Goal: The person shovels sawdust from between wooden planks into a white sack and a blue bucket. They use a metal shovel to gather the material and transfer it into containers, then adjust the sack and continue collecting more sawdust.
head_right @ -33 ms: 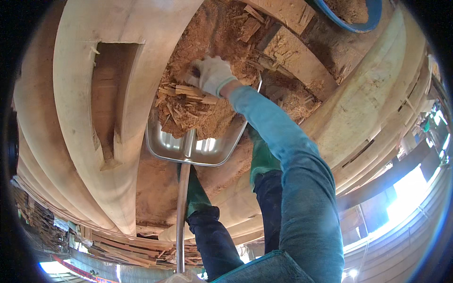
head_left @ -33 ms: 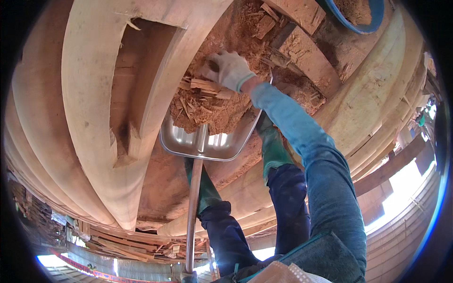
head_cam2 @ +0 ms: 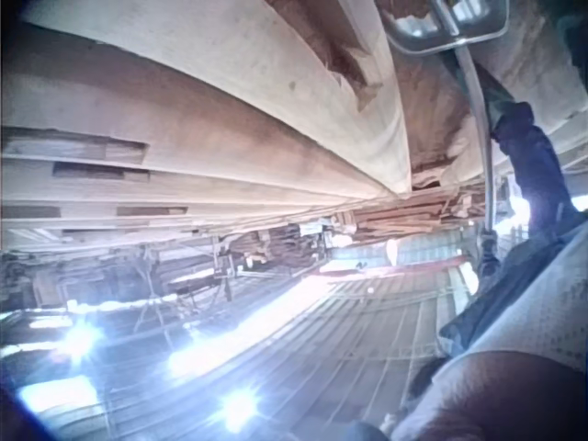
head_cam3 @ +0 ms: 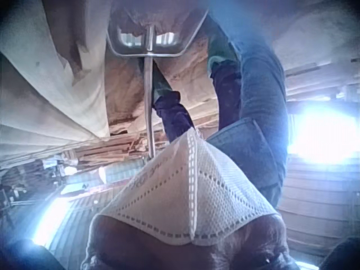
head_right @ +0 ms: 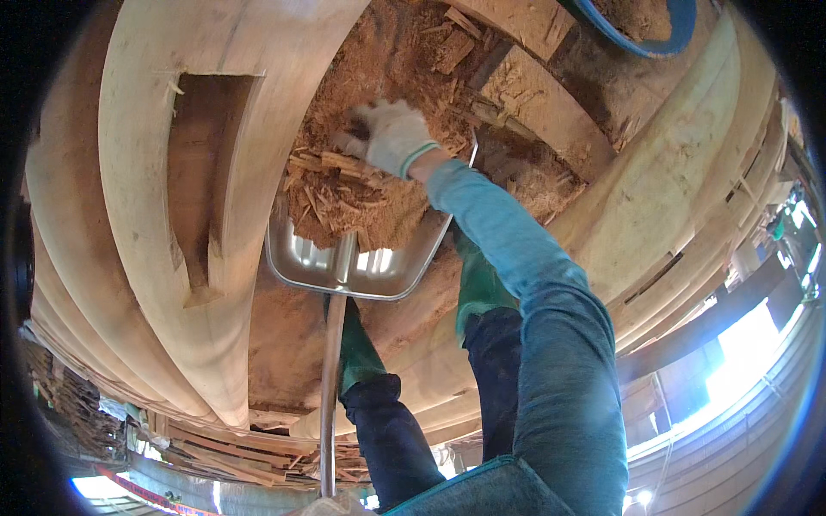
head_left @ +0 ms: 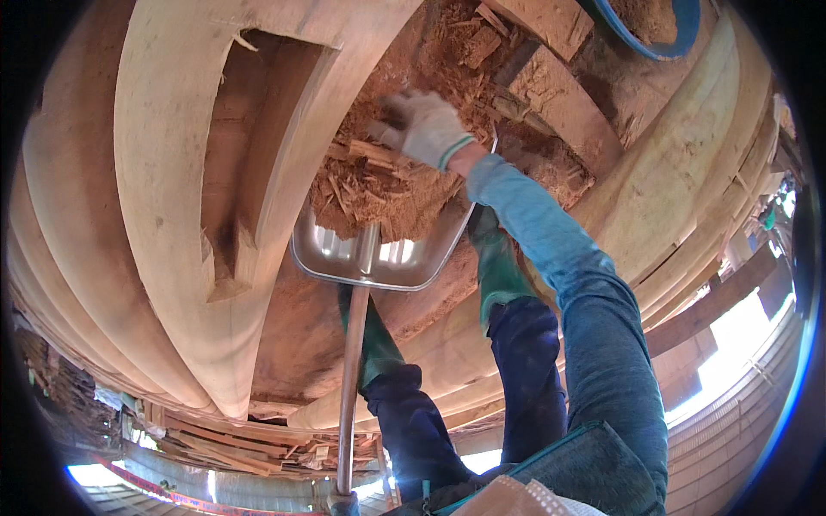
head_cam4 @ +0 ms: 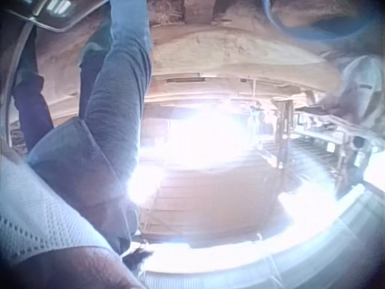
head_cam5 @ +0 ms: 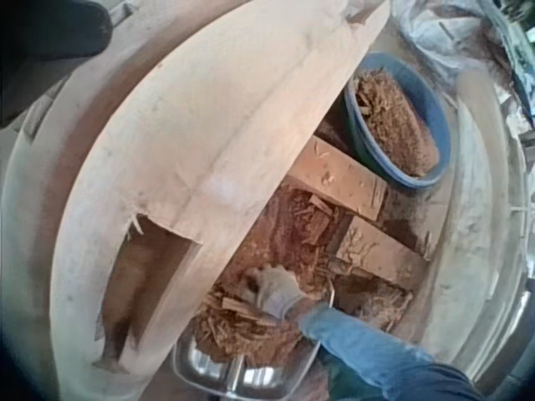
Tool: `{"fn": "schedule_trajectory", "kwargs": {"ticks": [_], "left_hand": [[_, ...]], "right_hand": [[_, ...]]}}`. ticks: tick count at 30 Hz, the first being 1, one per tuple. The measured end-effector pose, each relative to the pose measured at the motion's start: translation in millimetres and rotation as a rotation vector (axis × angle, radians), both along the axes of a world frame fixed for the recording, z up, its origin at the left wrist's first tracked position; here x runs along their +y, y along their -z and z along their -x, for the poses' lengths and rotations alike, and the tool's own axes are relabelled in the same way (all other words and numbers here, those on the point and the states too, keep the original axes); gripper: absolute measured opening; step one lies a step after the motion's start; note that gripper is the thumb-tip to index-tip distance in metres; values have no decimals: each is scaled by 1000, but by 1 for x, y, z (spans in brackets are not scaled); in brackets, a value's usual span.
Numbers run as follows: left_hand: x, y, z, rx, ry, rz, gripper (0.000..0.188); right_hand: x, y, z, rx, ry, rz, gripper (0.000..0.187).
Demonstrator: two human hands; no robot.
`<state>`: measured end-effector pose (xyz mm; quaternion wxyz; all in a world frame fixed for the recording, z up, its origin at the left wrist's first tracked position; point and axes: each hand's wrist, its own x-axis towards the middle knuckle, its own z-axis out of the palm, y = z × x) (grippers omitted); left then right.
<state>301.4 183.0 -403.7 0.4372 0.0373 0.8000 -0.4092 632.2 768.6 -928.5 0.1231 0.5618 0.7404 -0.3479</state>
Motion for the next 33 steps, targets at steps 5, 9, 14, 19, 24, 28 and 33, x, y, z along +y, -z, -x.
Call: {"fn": "schedule_trajectory", "kwargs": {"ticks": [5,9,14,19,24,28,33], "left_hand": [[-3,6,17,-20,47,-34,42],[-6,4,23,-17,58,-29,42],[-11,11,29,-26,59,-27,42],[-12,3,22,-11,39,-7,42],[-18,1,27,-12,39,-3,42],[-27,9,42,-50,41,-4,43],[-48,-6,35,-78,46,0,48]], "right_hand": [[75,26,-100,-317,292,-498,65],[94,52,-104,-471,311,-300,68],[63,56,-85,-289,379,-235,69],[27,-1,-48,-249,85,-93,54],[92,13,-85,-236,-40,-355,40],[143,81,-114,-410,-481,-429,34],[125,100,-107,-577,-592,-528,28]]}}
